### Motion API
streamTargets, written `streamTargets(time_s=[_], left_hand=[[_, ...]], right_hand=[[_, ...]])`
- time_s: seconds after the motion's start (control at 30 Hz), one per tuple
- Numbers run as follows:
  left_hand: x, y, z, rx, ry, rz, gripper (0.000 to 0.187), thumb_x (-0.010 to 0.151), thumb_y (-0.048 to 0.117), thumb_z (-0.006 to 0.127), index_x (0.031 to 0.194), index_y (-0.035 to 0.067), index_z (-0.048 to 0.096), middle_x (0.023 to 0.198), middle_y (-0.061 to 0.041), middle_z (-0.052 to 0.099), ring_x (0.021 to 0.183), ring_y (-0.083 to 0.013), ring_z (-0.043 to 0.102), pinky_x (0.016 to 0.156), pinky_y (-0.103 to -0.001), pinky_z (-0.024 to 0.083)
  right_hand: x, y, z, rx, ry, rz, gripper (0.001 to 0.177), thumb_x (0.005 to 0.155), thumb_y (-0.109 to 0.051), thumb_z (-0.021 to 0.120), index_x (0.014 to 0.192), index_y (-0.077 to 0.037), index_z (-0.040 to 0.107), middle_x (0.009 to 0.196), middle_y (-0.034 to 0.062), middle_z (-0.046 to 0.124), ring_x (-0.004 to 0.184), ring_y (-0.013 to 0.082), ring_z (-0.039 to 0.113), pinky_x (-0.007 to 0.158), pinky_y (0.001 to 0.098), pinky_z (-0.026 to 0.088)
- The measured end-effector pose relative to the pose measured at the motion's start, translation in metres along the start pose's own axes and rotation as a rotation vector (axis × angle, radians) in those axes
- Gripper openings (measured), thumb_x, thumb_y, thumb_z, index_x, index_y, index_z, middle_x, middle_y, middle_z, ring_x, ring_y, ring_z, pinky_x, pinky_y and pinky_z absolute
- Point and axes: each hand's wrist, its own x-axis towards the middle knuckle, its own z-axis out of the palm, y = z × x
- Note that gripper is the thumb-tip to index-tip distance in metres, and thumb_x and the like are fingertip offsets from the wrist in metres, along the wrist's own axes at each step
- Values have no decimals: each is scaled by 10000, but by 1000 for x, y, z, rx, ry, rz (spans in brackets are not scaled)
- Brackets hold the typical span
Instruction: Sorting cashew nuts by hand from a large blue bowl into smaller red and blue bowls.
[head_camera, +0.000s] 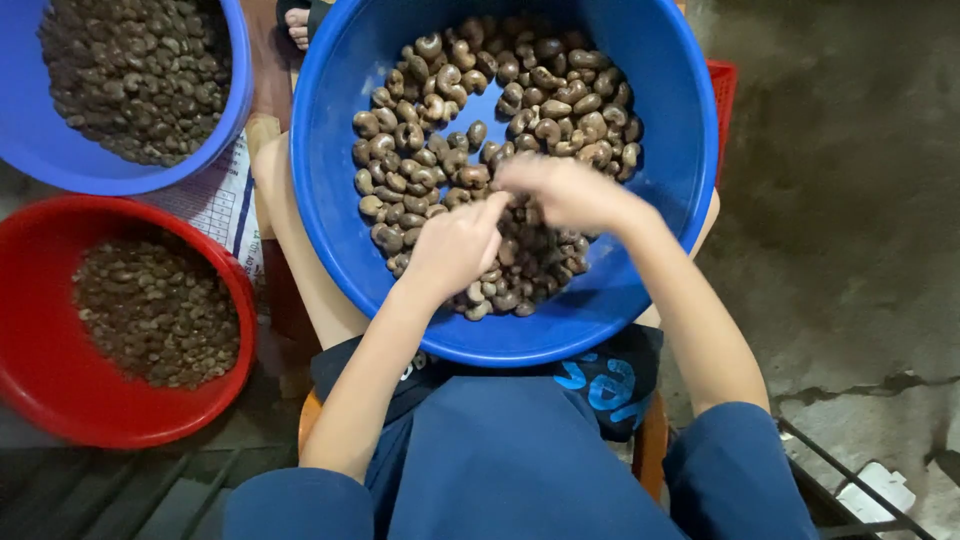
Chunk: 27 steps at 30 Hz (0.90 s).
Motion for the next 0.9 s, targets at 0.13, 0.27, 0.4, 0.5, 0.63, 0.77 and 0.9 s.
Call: streamTargets(time_s=[0.13,0.27,0.4,0.5,0.63,0.77,0.9], left_hand=[[-1,0,-5,150,20,-143,392,789,117,694,1163,19,631,1192,-165,576,1006,-307,581,827,-376,519],[-8,-8,-1,140,-138,-259,356,848,148,622,1175,10,650,1212,-191,621,1037,-367,593,867,-461,476],[33,-25,-24,30,-223,-307,352,990,86,466,1296,-3,614,1303,-201,662,1028,-294,663,888,-446,545],[67,-48,-20,97,-25,-256,332,920,140,549,1214,6,627,1225,-173,627,997,-326,620,832,-446,509],[101,-92,12,181,186,-189,380,843,120,648,1213,42,611,1443,-203,501,1203,-392,525,895,-516,497],[112,-115,39,114,27,-259,555,964,232,645,1497,140,520,1595,-189,334,1396,-489,359,1063,-688,353],[109,-110,55,40,-2,-267,558,996,361,647,1510,177,531,1605,-195,319,1419,-522,311,1100,-751,242]], right_hand=[[3,40,-4,-315,446,129,667,684,183,551,1323,11,631,1567,198,442,1482,485,290,1254,572,255],[14,49,23,-282,297,422,825,737,156,503,1544,-13,470,1679,229,82,1514,505,157,1218,547,301],[32,10,35,-222,223,202,873,647,292,529,1483,59,435,1487,237,447,1321,397,471,1259,489,220],[40,-55,39,507,136,340,623,1066,-324,376,1592,-19,243,1698,220,111,1559,350,171,1284,402,165],[21,-33,121,-84,141,19,985,663,41,631,1592,-45,314,1666,274,212,1517,467,276,1229,426,328],[13,-68,125,-128,106,-50,852,730,-23,632,1547,-15,392,1644,296,249,1450,522,358,1200,509,359],[12,-76,105,-18,-27,-35,789,705,32,575,1486,-60,518,1636,205,325,1412,486,423,1155,491,415]])
